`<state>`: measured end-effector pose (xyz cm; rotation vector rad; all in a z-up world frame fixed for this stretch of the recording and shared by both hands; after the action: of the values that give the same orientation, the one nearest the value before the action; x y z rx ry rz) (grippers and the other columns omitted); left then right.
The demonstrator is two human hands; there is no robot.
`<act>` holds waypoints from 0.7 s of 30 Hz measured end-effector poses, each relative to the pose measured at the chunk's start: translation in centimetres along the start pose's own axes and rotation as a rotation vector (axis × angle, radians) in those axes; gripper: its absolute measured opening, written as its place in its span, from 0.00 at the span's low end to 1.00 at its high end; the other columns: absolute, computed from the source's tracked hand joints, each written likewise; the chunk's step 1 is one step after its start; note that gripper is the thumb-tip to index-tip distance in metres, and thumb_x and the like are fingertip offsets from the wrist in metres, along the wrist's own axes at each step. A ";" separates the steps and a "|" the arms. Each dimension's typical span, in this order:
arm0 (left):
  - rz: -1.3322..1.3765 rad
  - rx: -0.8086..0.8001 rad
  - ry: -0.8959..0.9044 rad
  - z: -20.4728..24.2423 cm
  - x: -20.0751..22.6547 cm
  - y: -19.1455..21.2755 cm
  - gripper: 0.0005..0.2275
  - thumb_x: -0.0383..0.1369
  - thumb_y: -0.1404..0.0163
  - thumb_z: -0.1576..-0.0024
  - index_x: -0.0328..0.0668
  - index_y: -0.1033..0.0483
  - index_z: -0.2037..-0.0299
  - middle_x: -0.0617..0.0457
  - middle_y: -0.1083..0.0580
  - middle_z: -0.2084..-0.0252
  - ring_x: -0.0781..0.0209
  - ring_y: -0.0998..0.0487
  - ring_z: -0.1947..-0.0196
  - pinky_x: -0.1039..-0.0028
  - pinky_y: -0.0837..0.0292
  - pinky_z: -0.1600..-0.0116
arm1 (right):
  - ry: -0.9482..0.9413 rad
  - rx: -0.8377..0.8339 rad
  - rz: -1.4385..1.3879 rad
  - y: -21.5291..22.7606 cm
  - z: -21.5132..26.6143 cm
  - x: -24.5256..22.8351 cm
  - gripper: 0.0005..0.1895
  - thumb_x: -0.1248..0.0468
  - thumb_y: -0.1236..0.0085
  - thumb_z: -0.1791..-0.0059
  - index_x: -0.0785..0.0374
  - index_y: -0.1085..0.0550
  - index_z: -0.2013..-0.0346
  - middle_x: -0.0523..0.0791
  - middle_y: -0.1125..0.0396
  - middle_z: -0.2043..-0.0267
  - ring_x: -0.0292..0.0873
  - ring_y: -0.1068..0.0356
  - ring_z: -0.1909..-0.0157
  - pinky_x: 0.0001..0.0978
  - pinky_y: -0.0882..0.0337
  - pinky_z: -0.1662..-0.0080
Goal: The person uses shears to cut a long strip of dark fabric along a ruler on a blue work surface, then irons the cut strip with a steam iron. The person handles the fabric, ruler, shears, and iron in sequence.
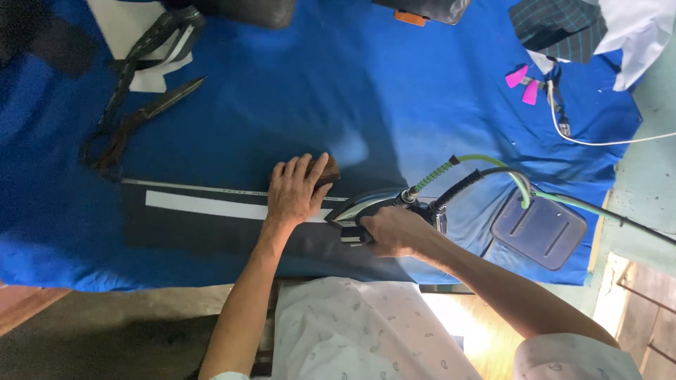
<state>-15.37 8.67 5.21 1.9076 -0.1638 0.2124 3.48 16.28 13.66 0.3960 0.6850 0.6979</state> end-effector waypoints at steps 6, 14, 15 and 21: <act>0.008 -0.028 0.009 0.4 0.0 -0.1 0.25 0.52 0.55 0.37 0.59 0.34 0.30 0.46 0.29 0.49 0.49 0.25 0.49 0.55 0.31 0.45 | -0.028 -0.047 0.015 1.3 0.7 -1.2 0.12 0.55 0.40 0.56 0.60 0.22 0.66 0.55 0.24 0.70 0.58 0.21 0.61 0.46 0.20 0.60; 0.027 -0.063 0.026 0.6 0.2 -0.3 0.28 0.49 0.54 0.38 0.60 0.41 0.27 0.46 0.29 0.49 0.46 0.25 0.49 0.50 0.33 0.45 | -0.035 -0.014 0.040 0.9 0.7 -1.2 0.14 0.53 0.39 0.56 0.60 0.21 0.66 0.55 0.23 0.69 0.58 0.20 0.59 0.47 0.20 0.59; 0.052 -0.072 0.023 0.5 0.1 -0.2 0.28 0.48 0.54 0.37 0.59 0.43 0.26 0.45 0.29 0.49 0.45 0.25 0.49 0.49 0.33 0.45 | -0.030 -0.010 0.053 0.9 0.7 -1.2 0.16 0.51 0.40 0.56 0.60 0.21 0.66 0.55 0.23 0.69 0.57 0.20 0.60 0.47 0.20 0.60; 0.064 -0.090 0.027 0.8 0.0 -0.4 0.28 0.49 0.57 0.36 0.61 0.45 0.25 0.45 0.30 0.45 0.45 0.27 0.46 0.51 0.35 0.42 | -0.046 0.018 0.078 1.2 1.2 -2.1 0.14 0.52 0.39 0.57 0.60 0.21 0.67 0.53 0.23 0.70 0.57 0.20 0.60 0.45 0.20 0.61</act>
<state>-15.24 8.01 4.59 1.8109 -0.2130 0.2692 2.63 15.53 16.12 0.4560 0.6358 0.7548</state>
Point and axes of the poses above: each hand's wrist, its own z-axis away from the middle knuckle, its own y-axis out of the back of the hand, x = y × z, the point moved 4 cm from there along -z, towards the middle knuckle
